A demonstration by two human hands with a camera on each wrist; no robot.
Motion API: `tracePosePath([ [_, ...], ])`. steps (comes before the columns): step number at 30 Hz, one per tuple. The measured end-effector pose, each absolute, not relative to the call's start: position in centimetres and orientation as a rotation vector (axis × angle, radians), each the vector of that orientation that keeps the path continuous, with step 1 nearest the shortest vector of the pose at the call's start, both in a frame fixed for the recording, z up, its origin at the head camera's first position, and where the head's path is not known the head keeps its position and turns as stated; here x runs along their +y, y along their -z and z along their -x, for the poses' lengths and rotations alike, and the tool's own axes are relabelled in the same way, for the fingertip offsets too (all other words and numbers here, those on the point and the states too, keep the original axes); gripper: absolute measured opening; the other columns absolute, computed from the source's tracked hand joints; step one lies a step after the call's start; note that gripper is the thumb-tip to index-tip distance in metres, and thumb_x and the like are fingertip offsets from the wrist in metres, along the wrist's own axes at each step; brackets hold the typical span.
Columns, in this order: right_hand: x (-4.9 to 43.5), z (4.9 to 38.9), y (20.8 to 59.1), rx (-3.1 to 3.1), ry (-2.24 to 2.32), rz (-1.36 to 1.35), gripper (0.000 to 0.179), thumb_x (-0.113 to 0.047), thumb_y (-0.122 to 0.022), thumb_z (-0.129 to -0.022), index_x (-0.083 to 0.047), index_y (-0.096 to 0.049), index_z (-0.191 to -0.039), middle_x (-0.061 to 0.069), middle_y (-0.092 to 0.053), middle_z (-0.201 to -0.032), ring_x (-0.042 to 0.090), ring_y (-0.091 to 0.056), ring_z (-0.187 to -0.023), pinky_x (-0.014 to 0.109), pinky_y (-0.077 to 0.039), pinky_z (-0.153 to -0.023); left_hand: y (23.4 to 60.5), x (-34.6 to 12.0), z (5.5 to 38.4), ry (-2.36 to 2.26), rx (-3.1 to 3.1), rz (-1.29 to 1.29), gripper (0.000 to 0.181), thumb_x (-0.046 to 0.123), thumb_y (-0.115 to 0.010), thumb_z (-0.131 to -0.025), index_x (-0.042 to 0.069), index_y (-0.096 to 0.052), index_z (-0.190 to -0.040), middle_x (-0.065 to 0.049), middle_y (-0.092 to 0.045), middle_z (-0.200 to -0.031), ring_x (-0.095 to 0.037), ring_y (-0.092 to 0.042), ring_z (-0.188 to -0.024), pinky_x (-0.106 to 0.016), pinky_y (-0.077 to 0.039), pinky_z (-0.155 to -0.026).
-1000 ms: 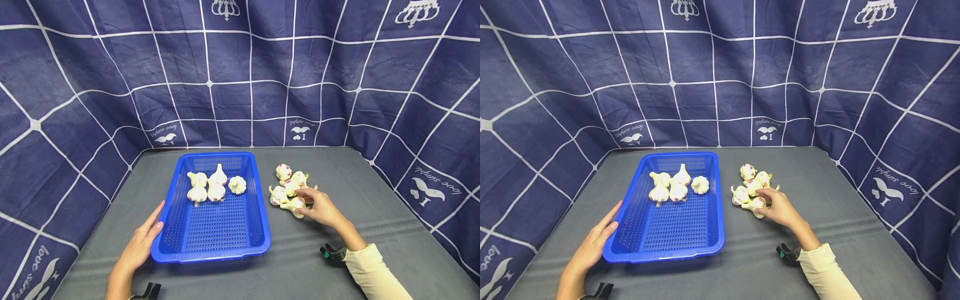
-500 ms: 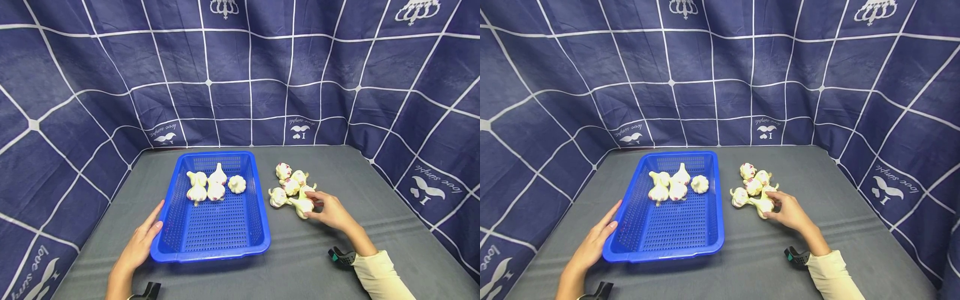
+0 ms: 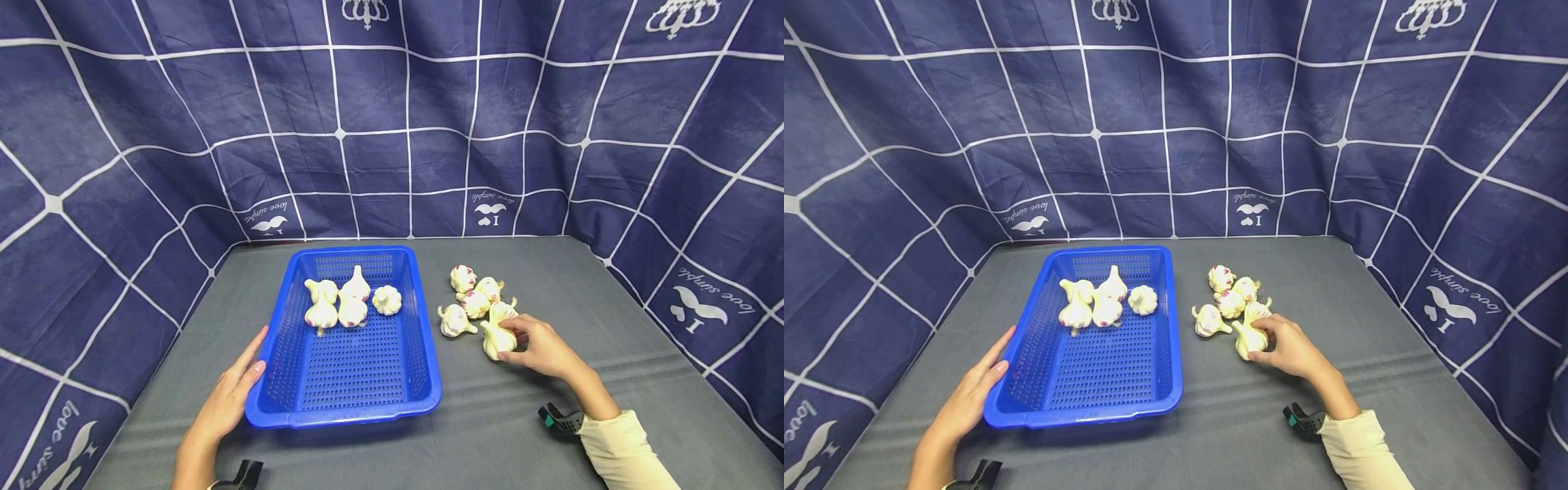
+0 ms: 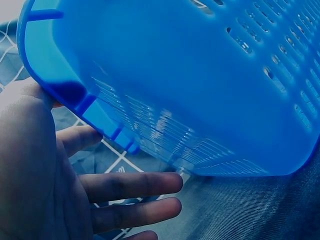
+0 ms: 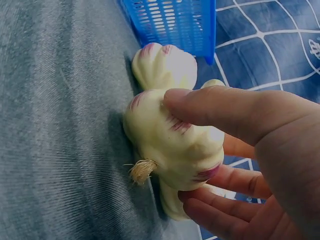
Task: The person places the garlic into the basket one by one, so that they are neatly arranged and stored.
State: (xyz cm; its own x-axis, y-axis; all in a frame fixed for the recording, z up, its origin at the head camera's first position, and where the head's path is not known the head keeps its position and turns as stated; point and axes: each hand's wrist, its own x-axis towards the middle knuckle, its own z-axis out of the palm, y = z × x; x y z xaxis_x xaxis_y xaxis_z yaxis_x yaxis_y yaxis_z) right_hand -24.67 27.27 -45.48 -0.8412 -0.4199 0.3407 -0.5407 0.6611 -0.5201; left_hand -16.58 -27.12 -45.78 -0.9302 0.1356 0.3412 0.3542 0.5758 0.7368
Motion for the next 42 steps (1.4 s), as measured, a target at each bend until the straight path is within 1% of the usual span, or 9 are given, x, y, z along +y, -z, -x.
tracePosePath([
  [4, 27.1, 24.7, 45.1, -2.680, -0.943, -0.805, 0.046, -0.015, -0.090, -0.071, -0.001, -0.069, -0.109, 0.004, -0.064, -0.099, 0.016, -0.064, -0.084, 0.034, -0.057, -0.072, 45.6, -27.1, 16.5, 1.271, -2.592, 0.389, 0.051, 0.017, -0.039, -0.106, 0.015, -0.029, -0.157, -0.025, -0.040, -0.150, -0.034, -0.049, -0.129, -0.007, -0.028, -0.094],
  [6, 27.0, 24.6, 44.9, -2.676, -0.962, -0.809, 0.045, -0.016, -0.090, -0.071, -0.001, -0.069, -0.109, 0.003, -0.064, -0.098, 0.015, -0.064, -0.085, 0.034, -0.057, -0.072, 45.6, -27.1, 16.5, 1.270, -2.594, 0.386, 0.052, 0.018, -0.038, -0.107, 0.015, -0.029, -0.157, -0.026, -0.039, -0.150, -0.045, -0.047, -0.127, -0.007, -0.028, -0.094],
  [12, 26.7, 24.5, 44.1, -2.675, -1.106, -0.785, 0.045, -0.016, -0.089, -0.072, -0.001, -0.067, -0.108, 0.001, -0.065, -0.093, 0.012, -0.063, -0.082, 0.030, -0.056, -0.068, 45.9, -27.1, 16.6, 1.282, -2.579, 0.387, 0.051, 0.018, -0.038, -0.107, 0.018, -0.029, -0.157, -0.025, -0.039, -0.150, 0.005, -0.038, -0.125, -0.003, -0.026, -0.094],
  [14, 26.5, 24.5, 43.9, -2.666, -1.163, -0.771, 0.045, -0.015, -0.089, -0.072, -0.001, -0.067, -0.108, 0.003, -0.066, -0.094, 0.012, -0.063, -0.083, 0.029, -0.056, -0.066, 46.0, -27.1, 16.6, 1.288, -2.575, 0.388, 0.051, 0.018, -0.039, -0.107, 0.018, -0.029, -0.157, -0.025, -0.039, -0.150, 0.014, -0.034, -0.121, -0.003, -0.026, -0.094],
  [16, 26.3, 24.5, 43.6, -2.657, -1.210, -0.767, 0.045, -0.014, -0.089, -0.073, -0.001, -0.066, -0.110, 0.006, -0.067, -0.097, 0.013, -0.064, -0.084, 0.029, -0.056, -0.066, 45.9, -27.1, 16.6, 1.283, -2.578, 0.381, 0.051, 0.018, -0.039, -0.107, 0.018, -0.030, -0.157, -0.025, -0.040, -0.150, 0.010, -0.036, -0.122, -0.003, -0.027, -0.094],
  [22, 25.5, 25.0, 42.9, -2.608, -1.286, -0.790, 0.045, -0.010, -0.087, -0.074, 0.001, -0.066, -0.112, 0.008, -0.069, -0.101, 0.013, -0.065, -0.087, 0.029, -0.056, -0.070, 45.6, -27.1, 16.4, 1.255, -2.611, 0.362, 0.052, 0.019, -0.038, -0.107, 0.017, -0.028, -0.157, -0.024, -0.040, -0.150, -0.041, -0.049, -0.127, -0.009, -0.029, -0.094],
  [24, 25.2, 25.1, 42.6, -2.588, -1.292, -0.803, 0.045, -0.008, -0.087, -0.074, 0.002, -0.067, -0.112, 0.009, -0.069, -0.101, 0.014, -0.065, -0.087, 0.029, -0.056, -0.070, 45.6, -27.1, 16.4, 1.257, -2.614, 0.366, 0.052, 0.019, -0.038, -0.107, 0.016, -0.028, -0.157, -0.025, -0.040, -0.149, -0.048, -0.049, -0.125, -0.011, -0.031, -0.095],
  [32, 24.0, 25.7, 41.3, -2.551, -1.240, -0.752, 0.046, -0.003, -0.087, -0.071, 0.003, -0.066, -0.112, 0.011, -0.069, -0.101, 0.013, -0.064, -0.086, 0.031, -0.057, -0.073, 45.7, -27.1, 16.6, 1.254, -2.618, 0.357, 0.052, 0.020, -0.038, -0.107, 0.017, -0.027, -0.158, -0.024, -0.040, -0.150, -0.049, -0.047, -0.125, -0.007, -0.027, -0.093],
  [42, 21.9, 26.1, 39.7, -2.481, -1.327, -0.766, 0.049, 0.003, -0.085, -0.071, 0.007, -0.064, -0.115, 0.017, -0.068, -0.107, 0.017, -0.064, -0.090, 0.022, -0.054, -0.078, 45.8, -27.1, 16.5, 1.252, -2.612, 0.364, 0.051, 0.019, -0.037, -0.107, 0.016, -0.028, -0.158, -0.025, -0.042, -0.149, -0.047, -0.048, -0.124, -0.007, -0.028, -0.093],
])
